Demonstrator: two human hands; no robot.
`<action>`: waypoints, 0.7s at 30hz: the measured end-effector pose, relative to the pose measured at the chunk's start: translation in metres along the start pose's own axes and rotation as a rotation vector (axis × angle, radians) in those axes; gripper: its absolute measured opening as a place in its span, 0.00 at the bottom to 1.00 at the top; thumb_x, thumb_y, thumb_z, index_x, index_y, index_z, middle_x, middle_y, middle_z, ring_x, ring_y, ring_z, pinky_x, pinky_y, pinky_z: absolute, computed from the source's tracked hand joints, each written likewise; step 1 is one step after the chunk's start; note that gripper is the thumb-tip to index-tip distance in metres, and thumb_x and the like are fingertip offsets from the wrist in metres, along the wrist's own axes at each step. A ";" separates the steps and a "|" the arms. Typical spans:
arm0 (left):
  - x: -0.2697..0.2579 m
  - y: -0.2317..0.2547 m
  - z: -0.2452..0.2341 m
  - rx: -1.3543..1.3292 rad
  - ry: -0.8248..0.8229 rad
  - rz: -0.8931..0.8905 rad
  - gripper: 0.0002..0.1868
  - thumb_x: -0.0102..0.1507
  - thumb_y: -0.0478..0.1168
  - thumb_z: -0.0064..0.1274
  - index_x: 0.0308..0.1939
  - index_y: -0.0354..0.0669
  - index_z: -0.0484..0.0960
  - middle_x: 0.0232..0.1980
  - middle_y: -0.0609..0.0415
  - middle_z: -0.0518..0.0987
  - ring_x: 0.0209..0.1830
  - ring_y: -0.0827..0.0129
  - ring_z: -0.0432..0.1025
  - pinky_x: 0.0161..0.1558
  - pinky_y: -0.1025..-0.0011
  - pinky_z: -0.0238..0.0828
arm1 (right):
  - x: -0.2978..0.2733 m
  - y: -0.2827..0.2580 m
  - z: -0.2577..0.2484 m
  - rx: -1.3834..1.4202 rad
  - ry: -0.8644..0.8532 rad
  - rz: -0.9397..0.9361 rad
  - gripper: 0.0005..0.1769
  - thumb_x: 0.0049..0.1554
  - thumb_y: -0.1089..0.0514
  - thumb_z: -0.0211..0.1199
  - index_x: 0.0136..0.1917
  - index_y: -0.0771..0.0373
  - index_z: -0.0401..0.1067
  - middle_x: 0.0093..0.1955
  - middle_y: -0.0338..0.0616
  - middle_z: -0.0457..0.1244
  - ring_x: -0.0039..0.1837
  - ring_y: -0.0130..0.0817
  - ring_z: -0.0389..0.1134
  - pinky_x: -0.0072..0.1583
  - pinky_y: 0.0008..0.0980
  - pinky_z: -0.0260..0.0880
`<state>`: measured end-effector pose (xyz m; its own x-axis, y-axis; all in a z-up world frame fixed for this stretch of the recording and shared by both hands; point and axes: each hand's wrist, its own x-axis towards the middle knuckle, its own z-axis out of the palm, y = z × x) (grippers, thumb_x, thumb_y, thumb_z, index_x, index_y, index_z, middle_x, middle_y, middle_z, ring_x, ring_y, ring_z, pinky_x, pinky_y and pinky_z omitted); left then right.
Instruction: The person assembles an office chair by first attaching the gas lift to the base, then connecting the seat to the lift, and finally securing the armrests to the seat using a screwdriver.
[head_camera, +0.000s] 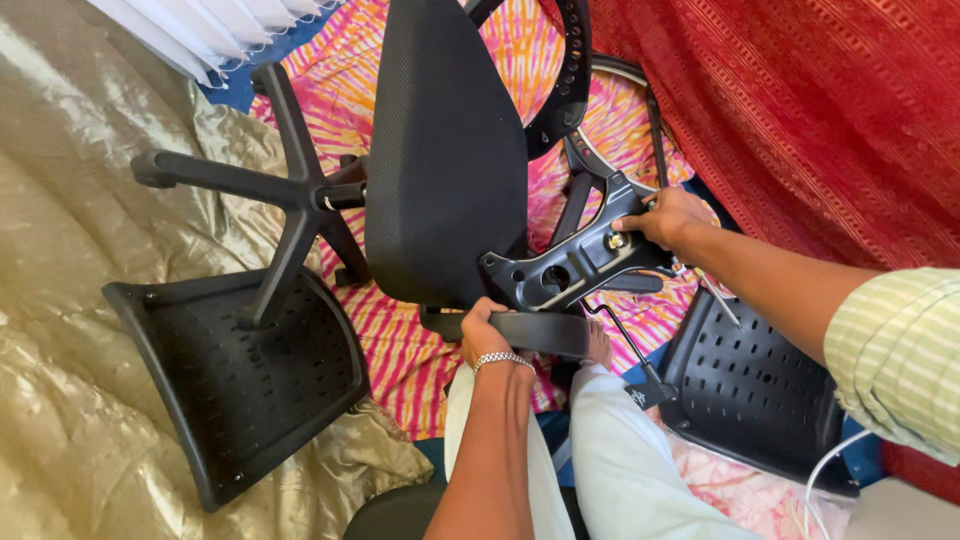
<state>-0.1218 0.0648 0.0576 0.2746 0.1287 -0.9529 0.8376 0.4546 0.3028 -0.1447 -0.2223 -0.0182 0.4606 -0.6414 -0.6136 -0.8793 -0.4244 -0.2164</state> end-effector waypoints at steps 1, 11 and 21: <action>-0.002 0.003 0.006 -0.004 0.000 -0.002 0.08 0.47 0.40 0.55 0.26 0.40 0.75 0.27 0.50 0.77 0.22 0.61 0.71 0.22 0.66 0.63 | -0.003 -0.002 -0.001 0.050 -0.031 0.063 0.33 0.42 0.32 0.78 0.51 0.57 0.82 0.39 0.46 0.71 0.41 0.41 0.74 0.45 0.43 0.75; -0.003 0.014 0.013 0.060 -0.006 -0.027 0.08 0.48 0.39 0.55 0.26 0.40 0.75 0.27 0.51 0.77 0.22 0.62 0.72 0.23 0.67 0.67 | -0.016 0.011 0.002 0.178 -0.003 0.160 0.32 0.43 0.34 0.80 0.40 0.63 0.74 0.26 0.43 0.63 0.26 0.35 0.60 0.32 0.37 0.60; 0.022 0.002 -0.013 0.061 -0.032 -0.010 0.05 0.49 0.40 0.52 0.25 0.44 0.74 0.24 0.52 0.76 0.21 0.64 0.71 0.21 0.69 0.63 | -0.034 0.053 0.025 0.491 0.013 0.289 0.34 0.44 0.39 0.82 0.27 0.64 0.63 0.25 0.40 0.57 0.24 0.31 0.52 0.28 0.37 0.49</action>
<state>-0.1202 0.0796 0.0368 0.2805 0.0962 -0.9550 0.8673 0.4007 0.2952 -0.2099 -0.2063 -0.0278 0.1911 -0.6965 -0.6916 -0.9218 0.1147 -0.3703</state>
